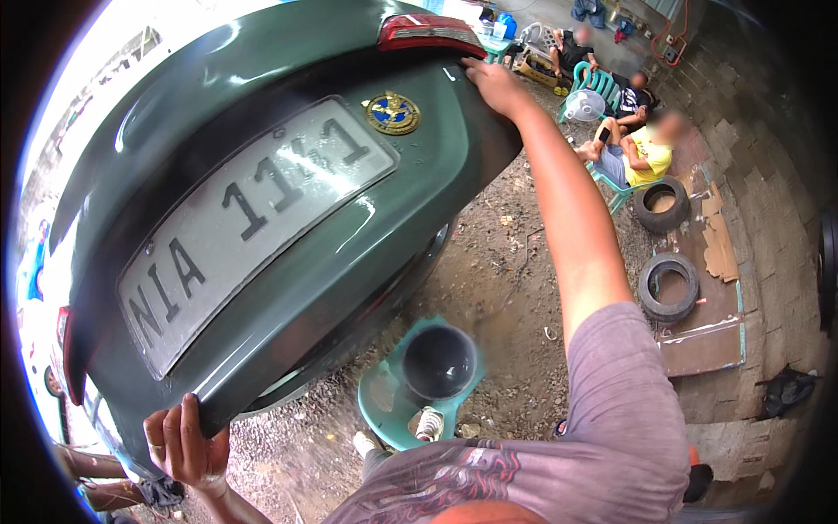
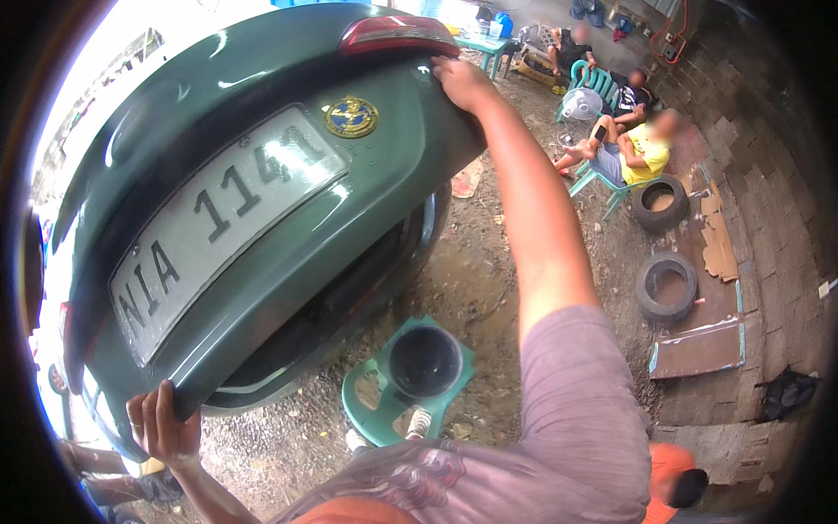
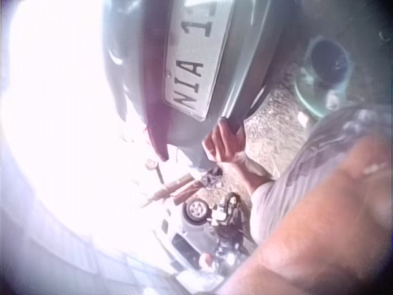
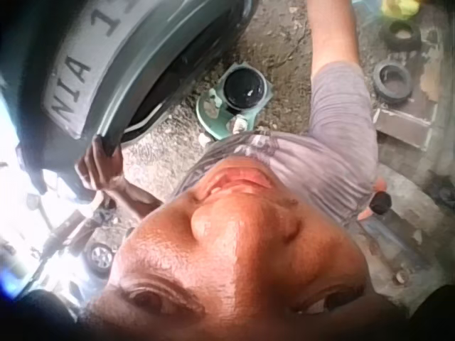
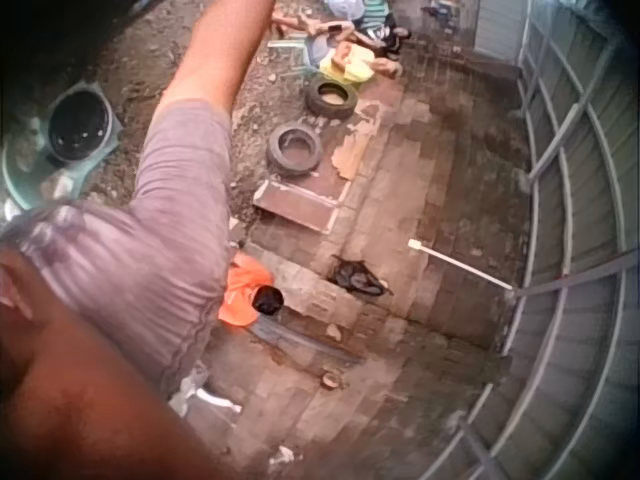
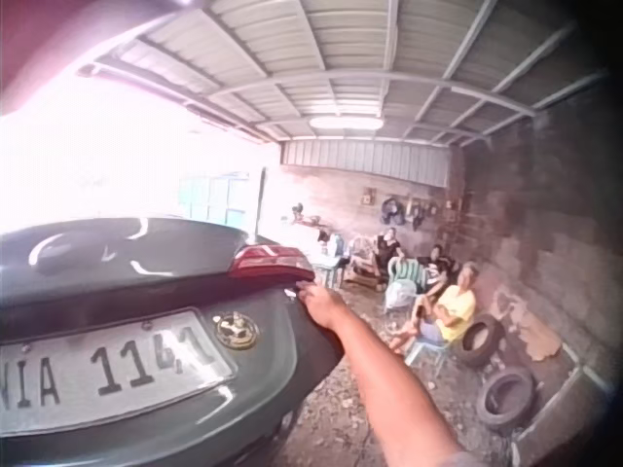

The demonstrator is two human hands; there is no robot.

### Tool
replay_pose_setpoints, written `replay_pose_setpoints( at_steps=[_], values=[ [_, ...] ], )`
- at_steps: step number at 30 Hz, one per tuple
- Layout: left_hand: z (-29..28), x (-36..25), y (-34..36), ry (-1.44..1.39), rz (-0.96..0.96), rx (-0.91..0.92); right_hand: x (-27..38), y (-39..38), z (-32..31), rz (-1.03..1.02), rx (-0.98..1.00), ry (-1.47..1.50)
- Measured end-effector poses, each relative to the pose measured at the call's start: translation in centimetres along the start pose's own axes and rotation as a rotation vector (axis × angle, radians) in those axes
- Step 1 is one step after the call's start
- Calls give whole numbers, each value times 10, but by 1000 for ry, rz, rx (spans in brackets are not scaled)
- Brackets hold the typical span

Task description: The person sands the trunk of a car by hand using a piece of sandpaper dipped in water from a bucket.

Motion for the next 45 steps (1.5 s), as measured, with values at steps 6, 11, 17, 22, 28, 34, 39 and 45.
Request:
replay_pose_setpoints(
  at_steps=[6,11,17,22,28,34,39,45],
  values=[
    [1,0,1,32,-10,-2,13,-38,1,-8,-63,6],
    [1,0,2,-39,-45,25,16,-124,-10,-111,-82,93],
    [-1,-3,3,-23,-33,17,-12,-48,0,-4,-70,46],
    [2,-1,5,-12,-3,-13,-28,19,5,142,8,-78],
    [-1,-2,7,-43,-22,-12,-2,-47,-6,156,4,-36],
    [-6,-8,8,-69,-41,-31,66,-153,-3,-63,-98,-58],
    [-3,-8,8,-81,-28,-68,28,-123,-12,9,-137,-19],
    [-5,-8,10,-73,-20,-82,35,-111,-3,-14,-109,-29]
  ],
)
Point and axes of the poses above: each hand's wrist, its own y-axis towards the middle knuckle, its own z-axis out of the palm, x = y × z, the point moved 6 cm from there along y, towards the middle knuckle, and after that the axes turned 8 degrees about -y, right-handed, at the moved point
